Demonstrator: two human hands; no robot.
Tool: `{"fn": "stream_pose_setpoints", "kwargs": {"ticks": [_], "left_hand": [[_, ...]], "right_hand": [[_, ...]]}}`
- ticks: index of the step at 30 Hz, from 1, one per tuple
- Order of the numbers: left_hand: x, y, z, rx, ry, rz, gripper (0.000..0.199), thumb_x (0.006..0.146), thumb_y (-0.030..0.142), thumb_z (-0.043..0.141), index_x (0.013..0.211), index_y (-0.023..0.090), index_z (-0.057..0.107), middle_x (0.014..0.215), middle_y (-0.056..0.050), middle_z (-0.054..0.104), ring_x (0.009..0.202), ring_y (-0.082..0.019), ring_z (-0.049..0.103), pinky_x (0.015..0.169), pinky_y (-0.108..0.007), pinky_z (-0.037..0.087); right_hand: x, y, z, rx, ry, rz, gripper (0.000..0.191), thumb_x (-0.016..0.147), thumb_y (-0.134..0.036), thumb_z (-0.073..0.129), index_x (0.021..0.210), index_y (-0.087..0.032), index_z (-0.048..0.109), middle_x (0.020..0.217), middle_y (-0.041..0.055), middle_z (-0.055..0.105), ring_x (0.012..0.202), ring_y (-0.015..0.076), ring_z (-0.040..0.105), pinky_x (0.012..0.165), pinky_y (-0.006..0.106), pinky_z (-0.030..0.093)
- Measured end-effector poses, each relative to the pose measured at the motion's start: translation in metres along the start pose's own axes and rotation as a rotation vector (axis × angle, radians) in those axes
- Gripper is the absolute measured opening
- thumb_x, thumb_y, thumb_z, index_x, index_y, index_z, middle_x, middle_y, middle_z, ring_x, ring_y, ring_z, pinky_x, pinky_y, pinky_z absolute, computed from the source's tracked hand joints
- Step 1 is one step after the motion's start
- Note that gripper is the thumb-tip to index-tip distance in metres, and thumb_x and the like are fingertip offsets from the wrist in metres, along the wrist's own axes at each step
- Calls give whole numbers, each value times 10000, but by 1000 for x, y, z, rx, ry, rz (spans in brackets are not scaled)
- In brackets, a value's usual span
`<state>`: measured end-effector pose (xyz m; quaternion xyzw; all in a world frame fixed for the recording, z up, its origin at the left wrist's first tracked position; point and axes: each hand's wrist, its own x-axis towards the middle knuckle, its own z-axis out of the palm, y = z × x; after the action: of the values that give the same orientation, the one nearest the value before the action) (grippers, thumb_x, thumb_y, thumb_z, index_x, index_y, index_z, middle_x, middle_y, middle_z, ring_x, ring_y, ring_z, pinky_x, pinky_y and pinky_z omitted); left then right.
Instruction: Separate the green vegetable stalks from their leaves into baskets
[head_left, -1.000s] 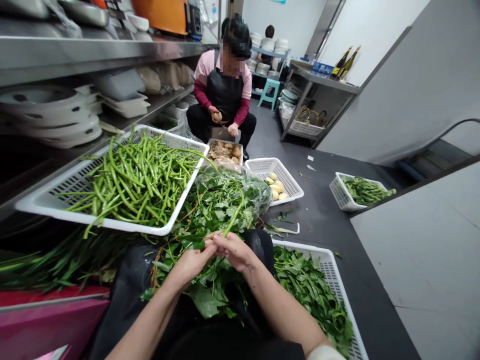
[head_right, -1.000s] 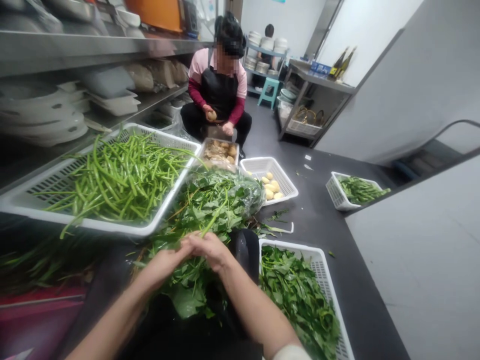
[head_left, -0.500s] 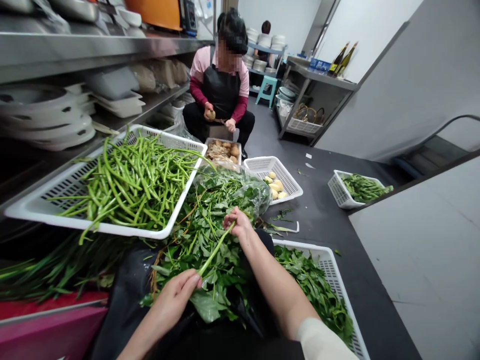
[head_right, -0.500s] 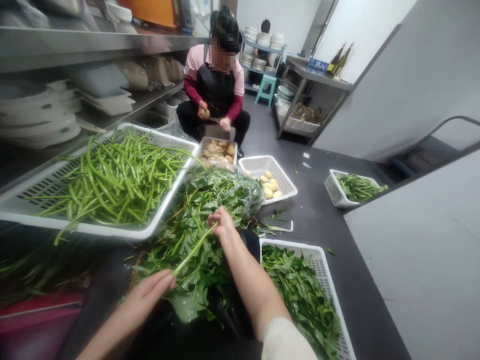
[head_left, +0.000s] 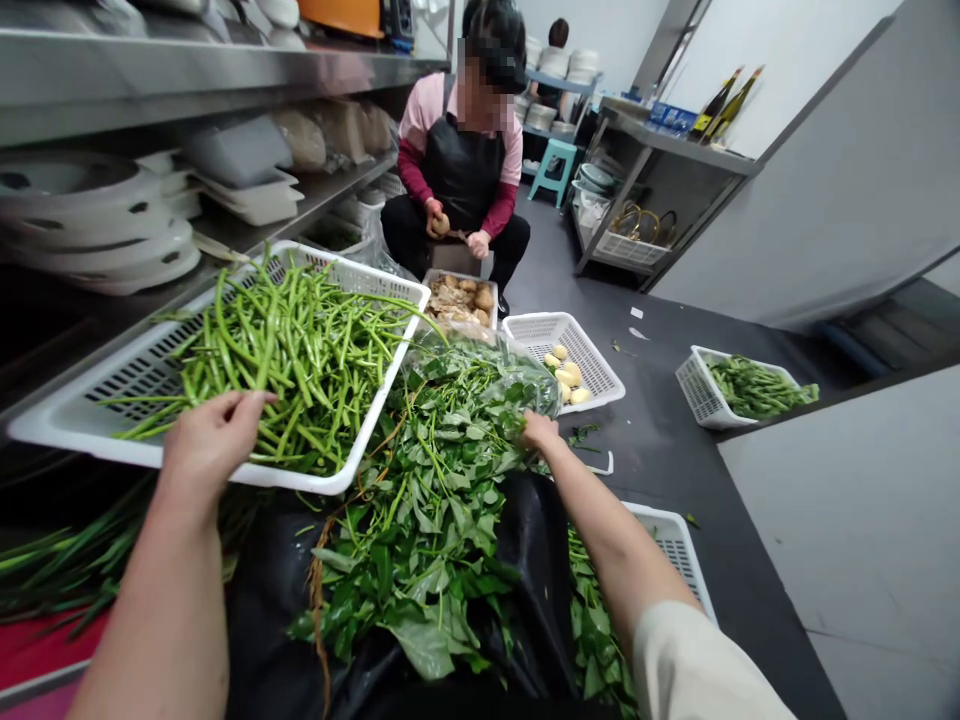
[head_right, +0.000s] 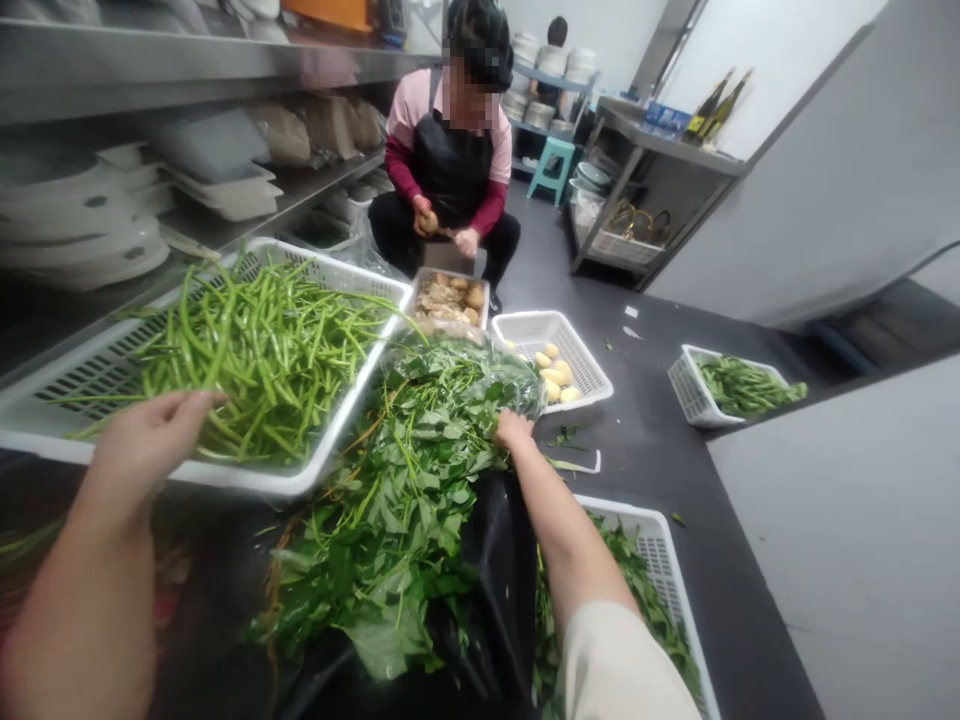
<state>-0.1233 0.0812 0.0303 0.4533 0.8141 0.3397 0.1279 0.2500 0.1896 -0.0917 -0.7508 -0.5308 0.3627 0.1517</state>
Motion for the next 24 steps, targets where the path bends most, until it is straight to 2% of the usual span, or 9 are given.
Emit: {"fn": "stream_pose_setpoints", "kwargs": {"ticks": [3,5,9,11,13,16,19,22,24], "left_hand": [[25,2,15,57,147,37,339,637,519,545,824,245,616,657,-27,579,877,-304,565,641,-369,398],[18,8,28,-57,122,23,448,655,512,526,969,206,617,805,-48,626,901,-292,574,694,-370,423],[-25,23,58,-235,-275,-17,382,643,436,522,874,174,676,797,-34,674,762,-218,603,681,-301,444],[-46,27,72,-219,-398,-9,342,632,443,528,783,182,688,725,-25,679,708,-207,599,646,-282,435],[-60,29,82,-236,-485,1,358,635,481,523,739,180,687,676,-22,671,680,-203,590,634,-278,425],[-73,36,93,-363,-592,-44,435,620,529,536,781,151,679,683,-28,659,649,-179,561,598,-265,408],[-81,53,102,-560,-679,-124,510,592,573,582,842,134,652,676,-10,622,560,-123,484,501,-229,350],[-85,71,104,-742,-726,-161,465,527,567,668,696,139,605,575,36,530,486,-77,399,449,-203,294],[-86,77,101,-826,-714,-192,450,470,534,721,627,139,575,548,49,500,469,-61,386,439,-194,291]], "right_hand": [[-5,-15,13,-111,2,-76,250,714,-169,644,954,-141,579,1186,199,543,1221,305,411,938,415,338],[-15,-29,41,-142,-75,-123,174,704,-236,661,863,-181,615,1115,156,597,1173,302,458,918,401,350],[-39,-47,105,-111,-276,-170,239,573,-325,752,529,-194,557,734,83,650,907,268,583,780,347,406],[-46,-47,116,-37,-344,-193,289,552,-310,753,460,-186,509,622,58,613,809,234,587,722,316,408],[-50,-44,107,79,-407,-229,293,604,-359,705,471,-178,518,573,32,586,727,193,576,681,289,407],[-61,-37,73,269,-487,-297,334,677,-489,609,612,-162,599,624,8,605,666,140,560,670,261,417],[-85,-36,49,526,-626,-345,410,619,-546,652,722,-150,637,691,6,626,651,119,554,699,260,421],[-111,-37,40,730,-770,-368,425,603,-531,692,762,-138,663,670,4,615,661,122,553,723,267,412],[-122,-35,34,778,-694,-339,410,624,-508,689,822,-149,669,705,8,625,692,133,560,712,267,411]]}}
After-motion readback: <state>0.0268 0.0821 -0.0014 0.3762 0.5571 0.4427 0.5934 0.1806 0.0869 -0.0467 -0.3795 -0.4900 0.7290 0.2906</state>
